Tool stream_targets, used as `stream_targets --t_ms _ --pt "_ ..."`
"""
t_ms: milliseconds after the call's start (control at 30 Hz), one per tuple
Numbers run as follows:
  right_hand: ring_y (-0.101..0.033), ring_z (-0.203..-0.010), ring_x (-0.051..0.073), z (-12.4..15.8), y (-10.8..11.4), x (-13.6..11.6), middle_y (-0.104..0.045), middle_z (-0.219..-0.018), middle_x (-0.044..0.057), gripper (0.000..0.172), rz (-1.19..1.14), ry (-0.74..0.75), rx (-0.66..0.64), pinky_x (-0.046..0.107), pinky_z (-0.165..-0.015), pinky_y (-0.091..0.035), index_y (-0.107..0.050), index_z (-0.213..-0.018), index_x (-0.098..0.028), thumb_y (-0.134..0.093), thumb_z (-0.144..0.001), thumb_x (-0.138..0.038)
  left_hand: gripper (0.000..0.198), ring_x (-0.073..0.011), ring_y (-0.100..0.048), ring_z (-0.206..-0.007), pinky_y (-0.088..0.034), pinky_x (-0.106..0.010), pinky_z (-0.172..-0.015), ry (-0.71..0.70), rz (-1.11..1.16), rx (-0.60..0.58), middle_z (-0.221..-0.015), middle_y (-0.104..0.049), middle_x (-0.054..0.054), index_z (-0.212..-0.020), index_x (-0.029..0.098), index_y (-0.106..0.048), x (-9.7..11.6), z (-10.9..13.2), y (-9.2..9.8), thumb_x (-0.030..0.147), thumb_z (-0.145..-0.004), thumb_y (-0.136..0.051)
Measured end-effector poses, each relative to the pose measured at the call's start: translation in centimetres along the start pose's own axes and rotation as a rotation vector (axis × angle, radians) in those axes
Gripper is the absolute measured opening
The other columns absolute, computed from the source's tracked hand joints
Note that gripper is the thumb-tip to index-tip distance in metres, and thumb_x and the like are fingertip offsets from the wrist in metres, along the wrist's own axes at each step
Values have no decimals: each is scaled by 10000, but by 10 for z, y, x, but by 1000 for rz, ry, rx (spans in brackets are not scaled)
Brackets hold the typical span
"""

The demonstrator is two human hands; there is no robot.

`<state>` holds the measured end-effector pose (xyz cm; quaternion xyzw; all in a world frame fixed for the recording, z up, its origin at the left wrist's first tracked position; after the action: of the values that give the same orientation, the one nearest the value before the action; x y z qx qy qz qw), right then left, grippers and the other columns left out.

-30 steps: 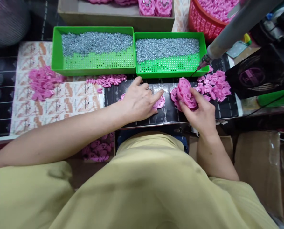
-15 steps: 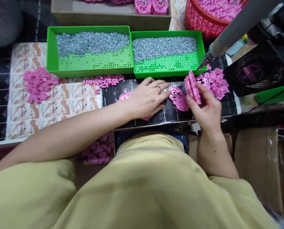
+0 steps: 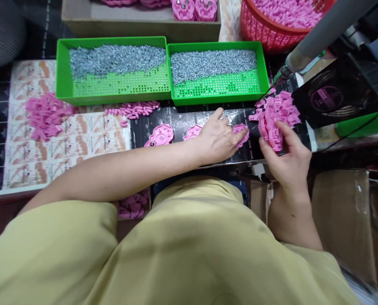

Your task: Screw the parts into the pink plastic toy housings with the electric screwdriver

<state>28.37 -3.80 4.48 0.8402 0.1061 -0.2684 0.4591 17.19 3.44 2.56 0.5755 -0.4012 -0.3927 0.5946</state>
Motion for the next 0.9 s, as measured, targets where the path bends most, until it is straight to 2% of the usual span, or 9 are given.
stream_targets --t_ms 200,433,667,767,900 --pt "-683 -1067 221 -2 -21 -25 -702 -1171 86 442 -14 128 -81 353 -976 -551 -606 -1242 -178 -671 -822 -299 408 -311 -584 -1027 -327 -518 -1024 61 -47 31 -900 -696 -126 -1025 110 -674 -16 23 -2 401 -955 -397" --pt "-654 -1121 249 -1 -48 -40 -681 -1206 100 420 139 182 -145 379 -983 -537 -581 -1249 -173 -615 -849 -294 386 -339 -534 -1075 -334 -552 -1002 148 -15 80 -951 -677 -153 -973 103 -661 -31 50 2 392 -958 -404" --pt "-623 -1128 299 3 -87 -71 -643 -1278 99 465 257 268 -263 439 -975 -534 -576 -1289 -161 -615 -836 -257 449 -337 -531 -1075 -305 -564 -1011 288 47 122 -998 -669 -158 -973 101 -657 -65 88 -3 491 -945 -438" --pt "-636 -1124 261 -4 -86 -74 -651 -1271 88 443 91 233 -263 407 -986 -539 -583 -1275 -167 -621 -854 -298 465 -335 -541 -1055 -341 -550 -971 303 5 134 -993 -668 -160 -951 105 -660 -71 98 -2 510 -944 -430" --pt "-676 -1060 219 -18 -60 -52 -687 -1202 86 463 -80 112 -140 362 -966 -553 -597 -1251 -172 -656 -838 -373 433 -316 -555 -1025 -371 -518 -942 282 -47 144 -968 -670 -140 -930 125 -665 -66 98 0 491 -939 -436"
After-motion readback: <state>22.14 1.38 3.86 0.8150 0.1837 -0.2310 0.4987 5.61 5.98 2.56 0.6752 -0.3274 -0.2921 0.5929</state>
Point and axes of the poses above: each hand's wrist, its own z-axis away from the middle knuckle, its own y-axis out of the back of the hand, x = y × z, the point moved 10 cm from there along -z, towards the middle knuckle
